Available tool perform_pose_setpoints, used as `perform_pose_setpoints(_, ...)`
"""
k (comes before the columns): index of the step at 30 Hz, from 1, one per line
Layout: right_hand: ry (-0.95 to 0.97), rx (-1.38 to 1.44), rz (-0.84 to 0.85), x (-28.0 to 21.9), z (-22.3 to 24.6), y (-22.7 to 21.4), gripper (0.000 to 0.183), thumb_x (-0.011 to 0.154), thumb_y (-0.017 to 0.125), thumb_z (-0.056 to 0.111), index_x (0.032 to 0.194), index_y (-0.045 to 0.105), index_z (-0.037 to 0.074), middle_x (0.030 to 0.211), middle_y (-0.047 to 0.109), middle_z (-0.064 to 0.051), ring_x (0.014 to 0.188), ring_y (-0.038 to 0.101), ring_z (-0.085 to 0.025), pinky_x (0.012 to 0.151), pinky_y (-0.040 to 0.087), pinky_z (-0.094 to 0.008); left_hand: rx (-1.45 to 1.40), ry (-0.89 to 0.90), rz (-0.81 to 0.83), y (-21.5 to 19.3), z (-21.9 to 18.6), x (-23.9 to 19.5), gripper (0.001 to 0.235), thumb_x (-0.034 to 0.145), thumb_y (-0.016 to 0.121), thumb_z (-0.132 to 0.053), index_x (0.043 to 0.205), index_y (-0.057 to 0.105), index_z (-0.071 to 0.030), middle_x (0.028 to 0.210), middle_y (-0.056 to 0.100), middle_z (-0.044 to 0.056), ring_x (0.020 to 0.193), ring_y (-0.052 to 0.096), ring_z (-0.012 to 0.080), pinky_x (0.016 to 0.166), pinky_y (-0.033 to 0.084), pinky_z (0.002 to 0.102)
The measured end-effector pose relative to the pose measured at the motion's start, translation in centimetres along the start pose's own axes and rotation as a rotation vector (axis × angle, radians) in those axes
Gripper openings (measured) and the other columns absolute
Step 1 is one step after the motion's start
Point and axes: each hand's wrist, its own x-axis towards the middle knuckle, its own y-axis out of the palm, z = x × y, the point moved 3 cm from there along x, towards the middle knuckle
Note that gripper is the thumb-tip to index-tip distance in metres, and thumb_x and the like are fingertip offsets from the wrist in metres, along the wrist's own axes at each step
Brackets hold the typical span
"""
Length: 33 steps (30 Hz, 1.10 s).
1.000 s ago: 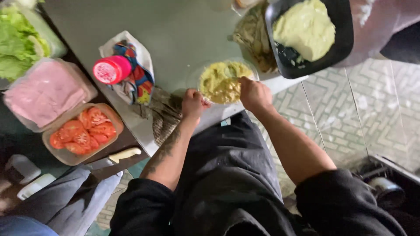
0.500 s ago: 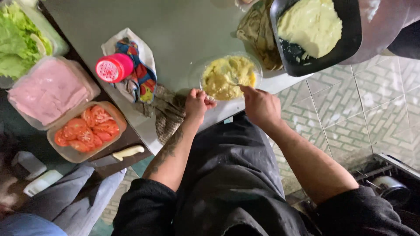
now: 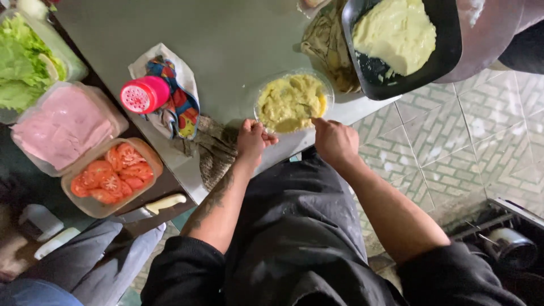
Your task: Mixing eggs into mashed potatoes using a spoon.
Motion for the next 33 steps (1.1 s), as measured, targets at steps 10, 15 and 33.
perform_pose_setpoints(10,-0.080,-0.029,0.088,0.4,4.3,0.6,0.030,0.102,0.050,0.028,0.121,0.073,0.025,0.095,0.076,-0.012,0.083,0.074,-0.034,0.072,0.057,-0.049,0.000,-0.020,0.001,0.1,-0.2,0.7,0.010,0.105,0.048,-0.018,0.102,0.047,-0.009,0.077,0.062,0.009,0.061,0.070,0.0250,0.056,0.058,0.040)
perform_pose_setpoints(15,-0.156,-0.106,0.151,1.2,2.9,3.0,0.031,0.100,0.050,0.022,0.121,0.072,0.022,0.094,0.076,-0.013,0.084,0.074,-0.036,0.071,0.057,-0.051,-0.092,0.059,0.105,0.6,1.1,-0.9,0.011,0.107,0.049,-0.019,0.103,0.048,-0.009,0.078,0.061,0.009,0.063,0.068,0.0249,0.059,0.059,0.040)
perform_pose_setpoints(33,0.042,0.128,0.070,2.4,1.6,0.8,0.029,0.096,0.054,0.030,0.111,0.078,0.026,0.094,0.075,-0.016,0.089,0.070,-0.041,0.079,0.054,-0.053,0.028,-0.046,0.083,0.8,-0.9,-1.2,0.011,0.103,0.053,-0.014,0.094,0.053,-0.007,0.081,0.072,0.015,0.065,0.072,0.0254,0.063,0.061,0.041)
